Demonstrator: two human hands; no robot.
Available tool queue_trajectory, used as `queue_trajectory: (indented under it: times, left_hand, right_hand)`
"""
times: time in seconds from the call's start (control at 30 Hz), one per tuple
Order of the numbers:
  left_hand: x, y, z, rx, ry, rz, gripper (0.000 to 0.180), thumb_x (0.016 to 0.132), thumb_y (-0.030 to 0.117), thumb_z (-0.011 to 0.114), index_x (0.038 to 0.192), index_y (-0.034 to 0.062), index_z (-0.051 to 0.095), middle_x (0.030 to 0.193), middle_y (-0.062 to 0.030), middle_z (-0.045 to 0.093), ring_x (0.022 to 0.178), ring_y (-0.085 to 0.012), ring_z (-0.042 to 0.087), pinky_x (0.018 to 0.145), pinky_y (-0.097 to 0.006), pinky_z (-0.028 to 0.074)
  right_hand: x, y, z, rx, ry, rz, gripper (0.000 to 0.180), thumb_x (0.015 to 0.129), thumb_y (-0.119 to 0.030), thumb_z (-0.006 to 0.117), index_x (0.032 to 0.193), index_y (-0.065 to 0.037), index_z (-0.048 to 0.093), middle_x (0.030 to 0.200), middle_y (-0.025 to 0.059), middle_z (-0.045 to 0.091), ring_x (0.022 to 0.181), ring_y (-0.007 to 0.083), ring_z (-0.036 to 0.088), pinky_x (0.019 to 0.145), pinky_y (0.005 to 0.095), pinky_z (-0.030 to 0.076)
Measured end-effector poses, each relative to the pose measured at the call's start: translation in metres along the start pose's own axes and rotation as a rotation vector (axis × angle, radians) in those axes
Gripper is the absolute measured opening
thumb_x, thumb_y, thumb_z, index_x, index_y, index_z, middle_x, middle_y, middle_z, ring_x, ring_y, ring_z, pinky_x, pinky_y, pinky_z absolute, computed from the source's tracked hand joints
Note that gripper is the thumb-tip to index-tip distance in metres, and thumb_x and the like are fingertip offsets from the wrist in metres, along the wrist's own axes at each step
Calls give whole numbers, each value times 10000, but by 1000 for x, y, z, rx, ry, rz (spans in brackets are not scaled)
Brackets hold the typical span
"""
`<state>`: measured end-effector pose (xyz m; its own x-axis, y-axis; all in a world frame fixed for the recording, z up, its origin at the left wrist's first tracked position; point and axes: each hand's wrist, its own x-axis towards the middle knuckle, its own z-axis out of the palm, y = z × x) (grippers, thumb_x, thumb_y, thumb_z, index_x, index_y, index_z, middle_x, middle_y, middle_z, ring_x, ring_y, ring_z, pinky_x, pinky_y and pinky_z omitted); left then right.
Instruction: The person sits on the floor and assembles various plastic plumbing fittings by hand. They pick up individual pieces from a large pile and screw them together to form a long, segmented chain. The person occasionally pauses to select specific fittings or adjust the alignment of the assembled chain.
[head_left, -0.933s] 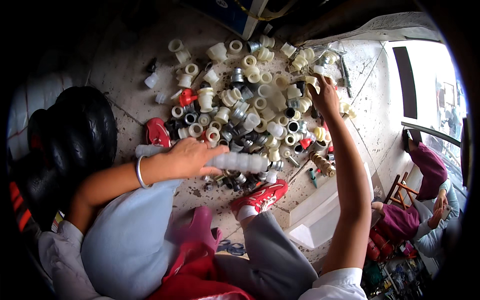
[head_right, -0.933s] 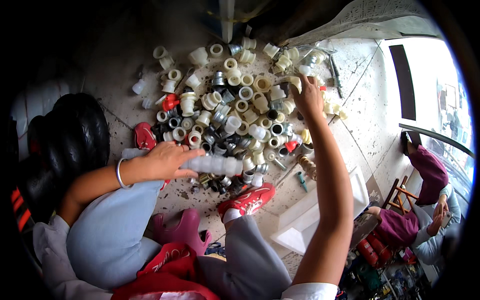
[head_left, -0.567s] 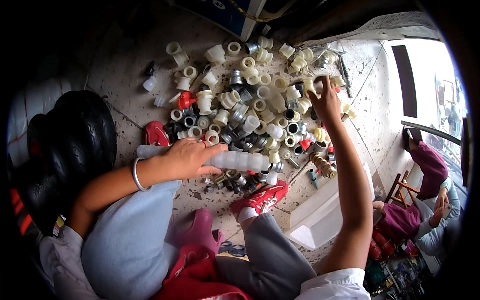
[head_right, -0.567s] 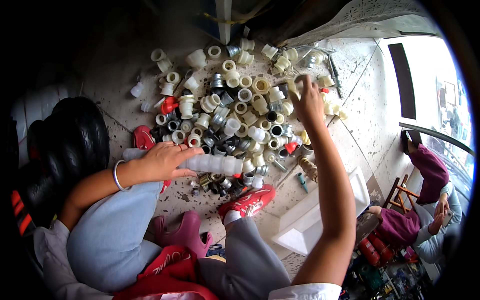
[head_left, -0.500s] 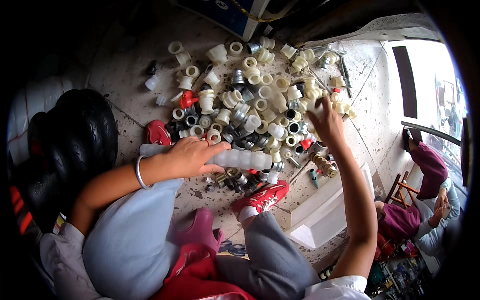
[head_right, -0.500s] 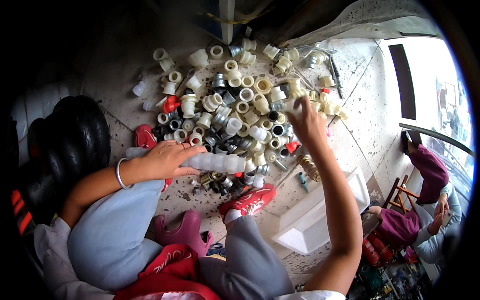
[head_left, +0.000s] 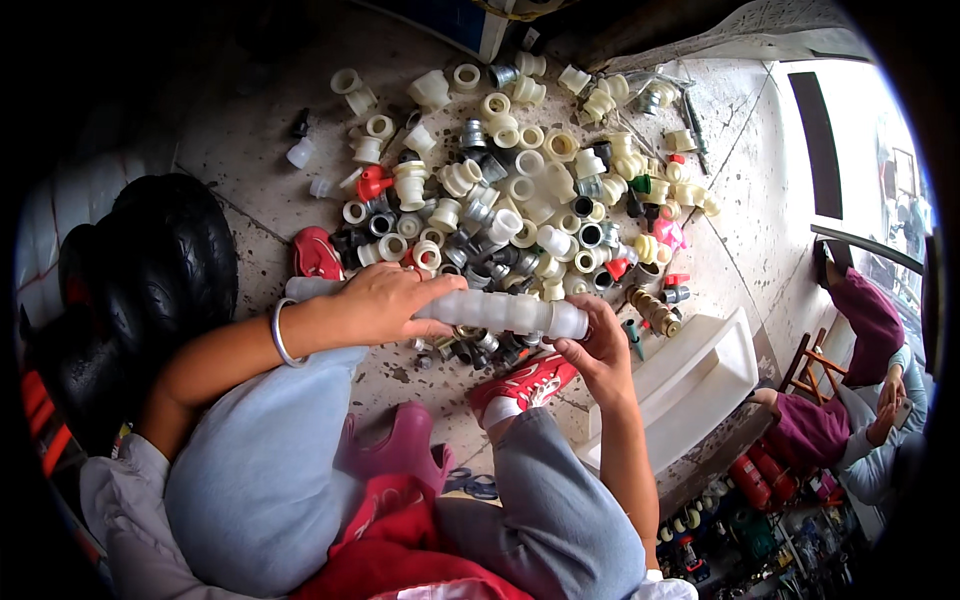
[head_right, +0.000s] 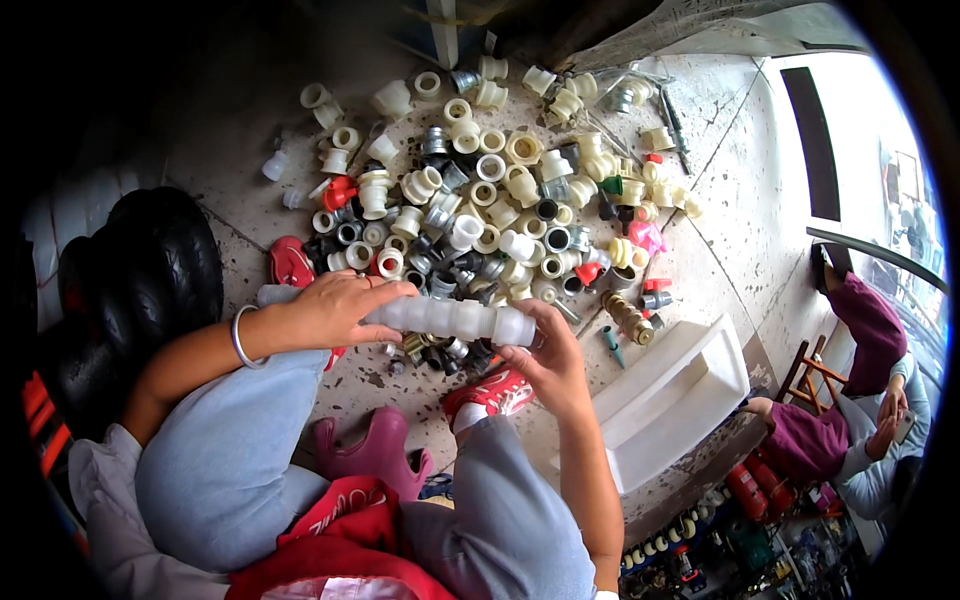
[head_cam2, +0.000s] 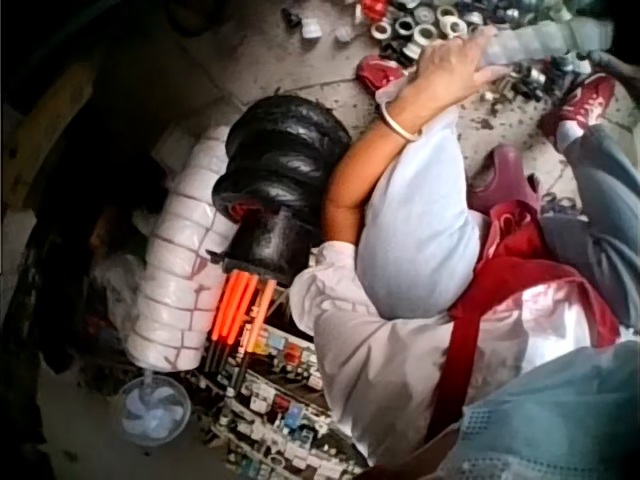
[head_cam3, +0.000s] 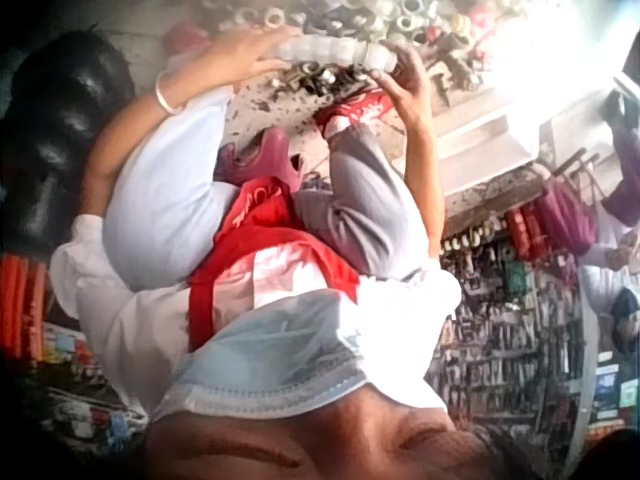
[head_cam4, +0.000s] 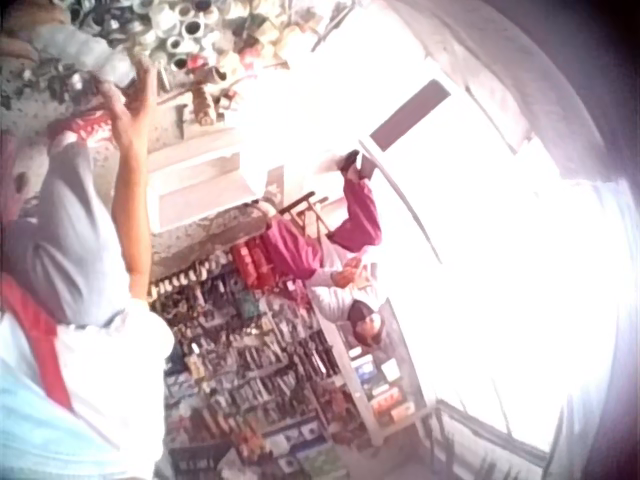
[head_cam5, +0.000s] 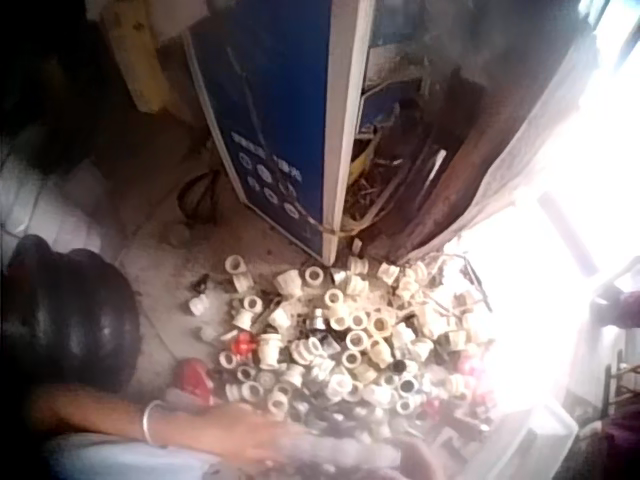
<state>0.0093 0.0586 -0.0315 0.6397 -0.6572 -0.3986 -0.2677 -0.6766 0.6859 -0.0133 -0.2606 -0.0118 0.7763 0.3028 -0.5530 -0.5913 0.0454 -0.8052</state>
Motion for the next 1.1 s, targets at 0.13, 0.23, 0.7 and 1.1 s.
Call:
queue_trajectory:
  times: [0.13,0.23,0.7,1.1]
  left_hand:
    - [2,4,-2,-32,-64,-6,620,828,507,682,1316,166,510,917,-118,680,801,-333,659,734,-445,508]
    - [1,6,-2,9,-29,23,640,803,499,708,1317,167,519,861,-106,659,756,-306,650,702,-427,504]
    - [-3,1,4,237,160,241,670,724,468,767,1301,198,560,818,-51,568,680,-216,569,671,-347,447]
    - [-2,-2,1,294,155,161,640,754,526,723,1273,191,557,773,-53,594,709,-214,612,682,-337,465]
  right_hand:
    - [2,-2,-7,-331,-48,-86,464,845,-68,741,1250,26,536,1223,115,582,1115,140,564,898,286,488]
    - [-2,-16,-2,-486,-26,-86,426,862,-120,734,1218,37,561,1187,131,617,1071,144,594,872,297,495]
    - [-4,2,2,-433,4,109,401,1014,-311,490,1295,-25,487,863,78,593,824,154,547,758,275,441]
    - [-3,-6,17,-399,79,-142,506,990,-258,560,1412,-64,358,1039,70,574,949,134,547,799,251,446]
